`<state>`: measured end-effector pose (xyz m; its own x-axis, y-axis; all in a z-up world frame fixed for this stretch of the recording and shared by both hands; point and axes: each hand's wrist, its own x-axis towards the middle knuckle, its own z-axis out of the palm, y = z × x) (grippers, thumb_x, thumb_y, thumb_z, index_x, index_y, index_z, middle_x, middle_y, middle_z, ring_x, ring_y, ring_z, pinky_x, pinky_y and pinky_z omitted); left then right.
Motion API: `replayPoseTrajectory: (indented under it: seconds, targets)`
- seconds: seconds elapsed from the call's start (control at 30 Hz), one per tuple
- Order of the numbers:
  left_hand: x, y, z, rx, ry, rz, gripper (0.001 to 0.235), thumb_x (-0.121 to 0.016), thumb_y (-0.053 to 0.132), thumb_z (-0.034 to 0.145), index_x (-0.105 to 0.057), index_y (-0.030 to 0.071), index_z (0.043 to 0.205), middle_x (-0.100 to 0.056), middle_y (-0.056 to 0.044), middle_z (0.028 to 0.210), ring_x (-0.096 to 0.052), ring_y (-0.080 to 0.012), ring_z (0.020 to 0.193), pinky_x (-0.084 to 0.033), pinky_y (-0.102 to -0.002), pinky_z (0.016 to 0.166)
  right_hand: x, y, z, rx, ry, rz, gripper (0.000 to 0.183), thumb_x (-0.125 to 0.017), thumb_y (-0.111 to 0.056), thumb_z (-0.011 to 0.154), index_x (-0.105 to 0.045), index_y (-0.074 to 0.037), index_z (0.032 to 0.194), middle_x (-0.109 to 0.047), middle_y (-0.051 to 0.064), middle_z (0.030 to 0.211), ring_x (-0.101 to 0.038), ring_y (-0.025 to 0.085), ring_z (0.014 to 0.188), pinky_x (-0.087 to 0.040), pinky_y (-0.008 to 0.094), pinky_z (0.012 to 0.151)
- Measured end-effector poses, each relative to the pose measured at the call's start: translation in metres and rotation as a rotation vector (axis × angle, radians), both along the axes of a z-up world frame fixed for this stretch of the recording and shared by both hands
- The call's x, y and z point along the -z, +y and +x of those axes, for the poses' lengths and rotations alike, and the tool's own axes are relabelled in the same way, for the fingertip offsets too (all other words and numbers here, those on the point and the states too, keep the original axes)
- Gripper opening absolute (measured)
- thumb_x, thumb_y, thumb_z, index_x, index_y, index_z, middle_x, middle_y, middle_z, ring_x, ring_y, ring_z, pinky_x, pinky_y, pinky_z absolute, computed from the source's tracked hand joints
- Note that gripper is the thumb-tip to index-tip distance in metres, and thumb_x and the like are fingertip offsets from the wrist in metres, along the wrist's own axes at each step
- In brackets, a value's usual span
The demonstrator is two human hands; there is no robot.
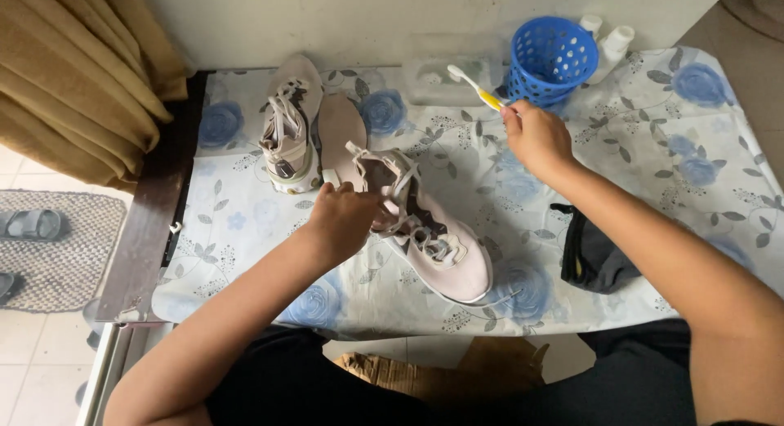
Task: The person cleans a white sneaker by first removing the insole, then scrubbing the interior and laces with a toothbrush. The insole is placed on the table, and the shoe is cleaned in place.
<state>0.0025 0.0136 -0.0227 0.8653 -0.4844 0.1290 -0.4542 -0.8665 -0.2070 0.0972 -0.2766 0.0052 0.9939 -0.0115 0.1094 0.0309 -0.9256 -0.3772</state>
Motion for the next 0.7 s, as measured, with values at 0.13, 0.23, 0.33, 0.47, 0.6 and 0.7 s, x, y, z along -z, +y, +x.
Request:
replayPoseTrajectory:
  seconds: [0.13, 0.23, 0.33, 0.47, 0.6, 0.7]
  targets:
    - [-0.013, -0.007, 0.005, 0.034, 0.134, -0.047, 0.022, -0.073, 0.016, 0.063, -0.070, 0.033, 0.077, -0.065, 0.008, 0.084, -0.061, -0.0205, 0.080, -0.046, -0.035, 0.070, -0.033, 0.017, -0.038, -0.110, -0.069, 0.131, 0.028, -0.048, -0.032, 0.095, -0.062, -0.009, 0.103, -0.062, 0.019, 0.072, -0.060, 0.040, 0.081, -0.047, 0.049, 0.072]
    - [-0.018, -0.018, 0.005, 0.075, 0.173, -0.134, 0.019, -0.072, 0.017, 0.069, -0.067, 0.025, 0.086, -0.063, 0.006, 0.097, -0.062, -0.0176, 0.085, -0.049, -0.034, 0.078, -0.056, 0.028, -0.076, -0.143, 0.032, 0.335, 0.025, -0.048, -0.028, 0.094, -0.063, -0.008, 0.094, -0.056, 0.013, 0.054, -0.056, 0.028, 0.058, -0.046, 0.040, 0.058]
    - [0.008, -0.025, 0.008, 0.241, -0.060, -0.290, 0.018, -0.065, 0.006, 0.072, -0.067, 0.014, 0.088, -0.060, -0.006, 0.100, -0.064, -0.0280, 0.084, -0.050, -0.039, 0.081, -0.052, 0.021, -0.095, -0.144, 0.125, 0.434, 0.025, -0.048, -0.027, 0.093, -0.062, -0.008, 0.087, -0.048, 0.006, 0.044, -0.044, 0.016, 0.046, -0.040, 0.030, 0.045]
    - [0.017, -0.027, 0.015, 0.311, -0.061, -0.461, 0.016, -0.059, 0.005, 0.076, -0.063, 0.015, 0.088, -0.047, -0.003, 0.101, -0.063, -0.0328, 0.086, -0.053, -0.039, 0.074, -0.047, 0.002, -0.102, -0.150, 0.097, 0.532, 0.027, -0.051, -0.025, 0.092, -0.065, -0.005, 0.082, -0.042, 0.005, 0.039, -0.038, 0.011, 0.042, -0.033, 0.024, 0.039]
    - [-0.005, -0.031, 0.013, 0.507, 0.006, -0.603, 0.014, -0.056, 0.000, 0.078, -0.055, 0.013, 0.078, -0.049, 0.002, 0.096, -0.062, -0.0294, 0.084, -0.053, -0.036, 0.071, -0.049, -0.018, -0.091, -0.232, -0.007, 0.634, 0.026, -0.049, -0.022, 0.095, -0.062, -0.007, 0.078, -0.039, 0.000, 0.042, -0.036, 0.006, 0.044, -0.033, 0.019, 0.040]
    - [-0.012, -0.040, 0.006, 0.563, 0.166, -0.706, 0.017, -0.057, -0.004, 0.074, -0.054, 0.013, 0.077, -0.053, 0.000, 0.098, -0.061, -0.0331, 0.085, -0.052, -0.044, 0.075, -0.026, -0.023, -0.086, -0.293, 0.038, 0.764, 0.030, -0.043, -0.025, 0.097, -0.056, -0.009, 0.076, -0.039, 0.000, 0.043, -0.041, 0.007, 0.042, -0.036, 0.019, 0.040]
